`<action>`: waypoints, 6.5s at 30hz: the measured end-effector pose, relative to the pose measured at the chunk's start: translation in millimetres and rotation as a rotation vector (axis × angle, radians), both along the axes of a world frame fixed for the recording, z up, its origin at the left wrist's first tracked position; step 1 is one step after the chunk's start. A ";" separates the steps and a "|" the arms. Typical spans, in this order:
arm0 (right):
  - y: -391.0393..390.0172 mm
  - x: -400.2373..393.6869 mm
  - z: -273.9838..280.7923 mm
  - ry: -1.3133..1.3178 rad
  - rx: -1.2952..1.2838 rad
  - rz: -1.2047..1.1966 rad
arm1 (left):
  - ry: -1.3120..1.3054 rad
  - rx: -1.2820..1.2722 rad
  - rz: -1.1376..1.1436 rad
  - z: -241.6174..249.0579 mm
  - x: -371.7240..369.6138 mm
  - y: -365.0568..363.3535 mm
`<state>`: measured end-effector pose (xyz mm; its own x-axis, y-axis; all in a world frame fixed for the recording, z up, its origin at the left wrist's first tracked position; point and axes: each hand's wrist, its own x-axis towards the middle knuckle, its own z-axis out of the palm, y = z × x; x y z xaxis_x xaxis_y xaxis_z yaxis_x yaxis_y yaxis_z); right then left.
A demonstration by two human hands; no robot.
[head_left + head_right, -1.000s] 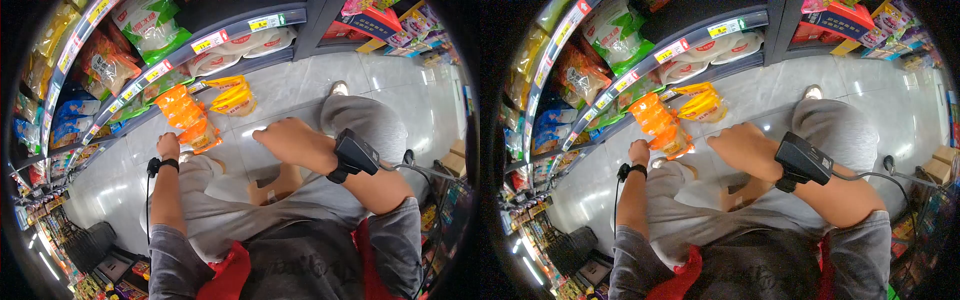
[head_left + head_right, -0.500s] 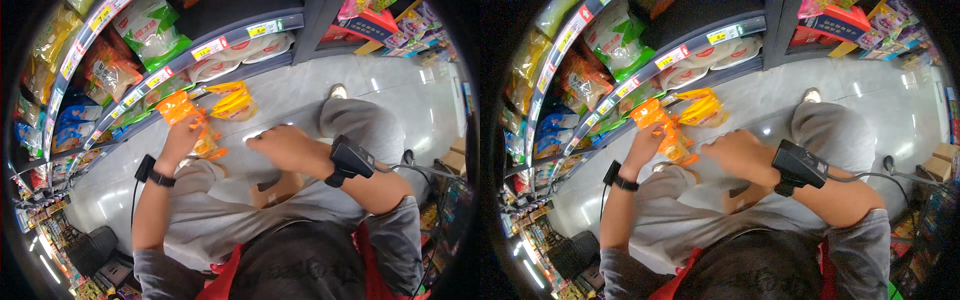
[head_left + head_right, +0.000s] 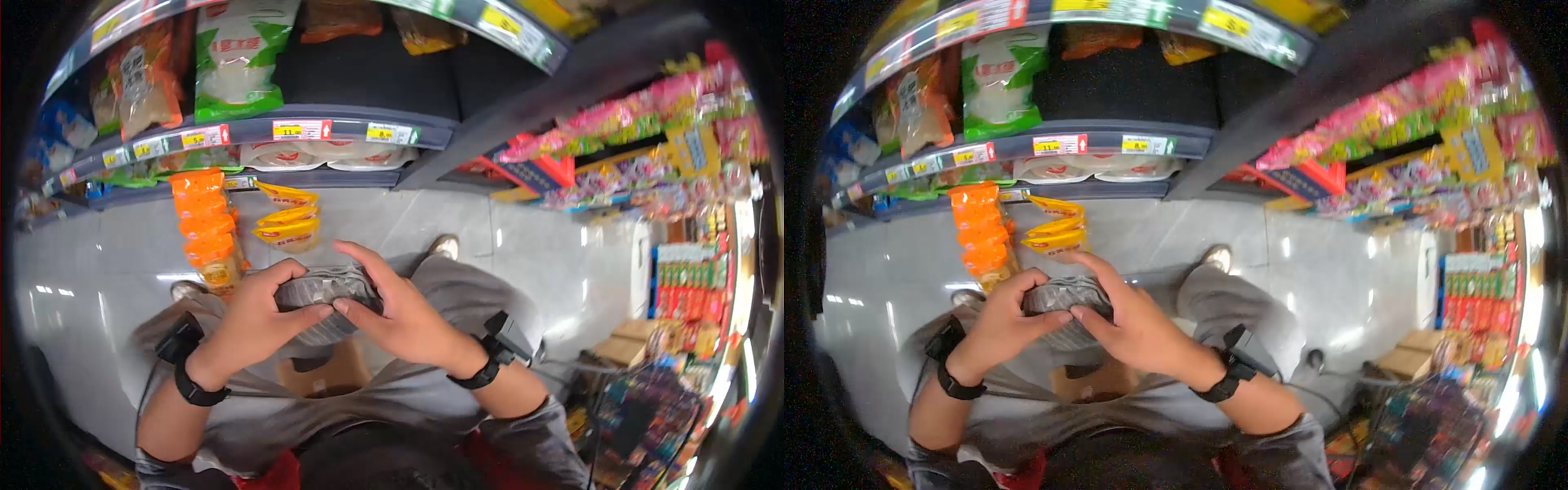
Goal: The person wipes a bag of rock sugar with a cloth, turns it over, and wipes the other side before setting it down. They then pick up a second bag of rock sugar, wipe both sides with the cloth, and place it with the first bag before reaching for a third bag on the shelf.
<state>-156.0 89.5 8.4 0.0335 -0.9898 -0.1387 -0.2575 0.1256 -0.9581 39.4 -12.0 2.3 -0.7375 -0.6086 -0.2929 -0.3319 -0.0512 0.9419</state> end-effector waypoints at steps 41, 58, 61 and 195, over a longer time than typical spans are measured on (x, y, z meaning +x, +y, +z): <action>-354.9 -298.0 -54.5 0.483 -0.575 -0.415 | -0.123 -0.794 -0.357 -11.0 22.4 5.4; -113.9 -109.3 20.7 -0.077 -0.134 -0.725 | -0.043 -0.704 0.058 -17.9 18.0 9.1; -76.1 -100.6 17.3 -0.180 -0.051 -0.708 | 0.009 -0.678 0.205 -12.8 17.7 5.7; -1.1 -23.5 -11.0 -0.586 0.176 -0.581 | 0.853 0.985 0.436 -14.4 14.4 -33.3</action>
<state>-179.5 88.5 -2.5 -0.3595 -0.8376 -0.4113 0.4272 0.2441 -0.8706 53.8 -45.3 -12.1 -0.7097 -0.6416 -0.2911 0.5413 -0.7610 0.3575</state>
